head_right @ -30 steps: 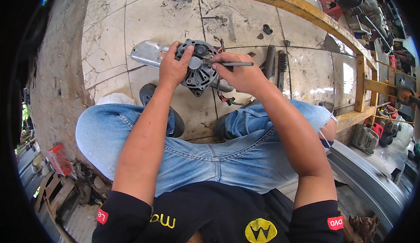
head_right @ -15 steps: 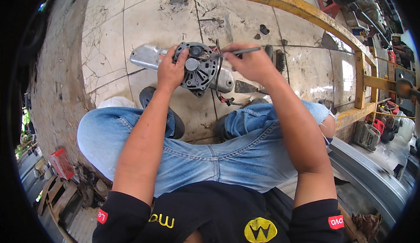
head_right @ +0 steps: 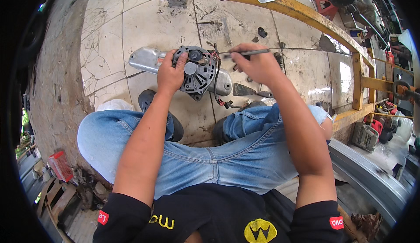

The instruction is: The person sits on the floor and uses a screwdriver to adjust internal components of a small electric motor. They repeatedly tighten and loosen screws while manipulating wires and parts inside the motor housing.

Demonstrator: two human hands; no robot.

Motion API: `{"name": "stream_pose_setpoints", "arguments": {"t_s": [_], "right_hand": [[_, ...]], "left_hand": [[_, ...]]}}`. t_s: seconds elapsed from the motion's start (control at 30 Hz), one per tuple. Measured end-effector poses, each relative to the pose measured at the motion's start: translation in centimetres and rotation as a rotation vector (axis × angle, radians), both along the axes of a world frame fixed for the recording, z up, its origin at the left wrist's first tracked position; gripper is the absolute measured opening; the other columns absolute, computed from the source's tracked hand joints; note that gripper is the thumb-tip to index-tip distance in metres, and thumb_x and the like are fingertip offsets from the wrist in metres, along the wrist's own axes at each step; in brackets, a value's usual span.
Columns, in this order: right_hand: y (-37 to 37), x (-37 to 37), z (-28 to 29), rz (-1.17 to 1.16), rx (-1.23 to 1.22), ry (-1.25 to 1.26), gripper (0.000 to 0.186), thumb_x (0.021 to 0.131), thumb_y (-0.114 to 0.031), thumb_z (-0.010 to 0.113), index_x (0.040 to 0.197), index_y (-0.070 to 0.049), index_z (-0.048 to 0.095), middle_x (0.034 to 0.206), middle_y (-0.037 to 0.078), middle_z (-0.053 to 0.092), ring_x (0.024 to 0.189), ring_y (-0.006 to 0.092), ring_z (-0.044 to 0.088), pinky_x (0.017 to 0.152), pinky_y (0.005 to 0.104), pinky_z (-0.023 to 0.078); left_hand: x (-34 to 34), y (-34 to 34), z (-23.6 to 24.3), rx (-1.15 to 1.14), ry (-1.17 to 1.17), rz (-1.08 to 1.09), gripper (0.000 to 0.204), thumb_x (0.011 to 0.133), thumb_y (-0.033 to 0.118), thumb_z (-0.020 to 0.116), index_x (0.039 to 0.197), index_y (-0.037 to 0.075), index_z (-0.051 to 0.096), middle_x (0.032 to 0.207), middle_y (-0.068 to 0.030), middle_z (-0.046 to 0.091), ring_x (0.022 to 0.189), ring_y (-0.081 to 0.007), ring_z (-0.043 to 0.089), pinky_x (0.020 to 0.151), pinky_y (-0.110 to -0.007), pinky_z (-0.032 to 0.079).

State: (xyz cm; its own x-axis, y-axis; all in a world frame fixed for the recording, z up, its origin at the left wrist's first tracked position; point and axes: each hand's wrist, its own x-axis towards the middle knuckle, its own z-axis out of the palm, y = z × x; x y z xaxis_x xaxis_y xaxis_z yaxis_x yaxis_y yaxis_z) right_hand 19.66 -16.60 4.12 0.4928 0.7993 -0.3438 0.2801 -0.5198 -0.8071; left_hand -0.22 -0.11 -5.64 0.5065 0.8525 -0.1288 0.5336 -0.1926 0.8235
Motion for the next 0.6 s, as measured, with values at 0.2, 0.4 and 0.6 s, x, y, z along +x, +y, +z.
{"name": "stream_pose_setpoints", "arguments": {"t_s": [0.2,0.4,0.6], "right_hand": [[1.1,-2.3,-1.2,0.160,0.047,-0.008,0.022,0.092,-0.018,0.069,0.108,-0.004,0.074,0.076,0.010,0.071,0.062,0.0147,0.067,0.060,0.0310,0.052],[0.5,-1.5,1.7,0.101,0.038,0.031,0.019,0.092,-0.015,0.067,0.105,-0.004,0.073,0.080,0.014,0.072,0.068,0.0254,0.070,0.066,0.0357,0.055],[1.4,-2.9,-1.6,0.345,0.211,-0.249,0.017,0.089,-0.014,0.068,0.102,-0.005,0.074,0.086,0.015,0.073,0.077,0.0303,0.070,0.070,0.0370,0.055]], "left_hand": [[-0.1,-0.2,-0.2,-0.020,-0.021,-0.029,0.059,0.093,0.057,0.065,0.121,0.005,0.065,0.104,-0.0183,0.073,0.098,-0.0364,0.069,0.083,-0.043,0.053],[-0.5,-0.1,-0.6,-0.020,-0.008,-0.007,0.058,0.093,0.056,0.065,0.121,0.005,0.065,0.104,-0.0179,0.073,0.098,-0.0361,0.069,0.083,-0.042,0.053],[0.1,-0.2,-0.1,-0.010,-0.028,-0.021,0.057,0.094,0.055,0.065,0.119,0.004,0.066,0.103,-0.0188,0.073,0.097,-0.0359,0.069,0.083,-0.042,0.053]]}}
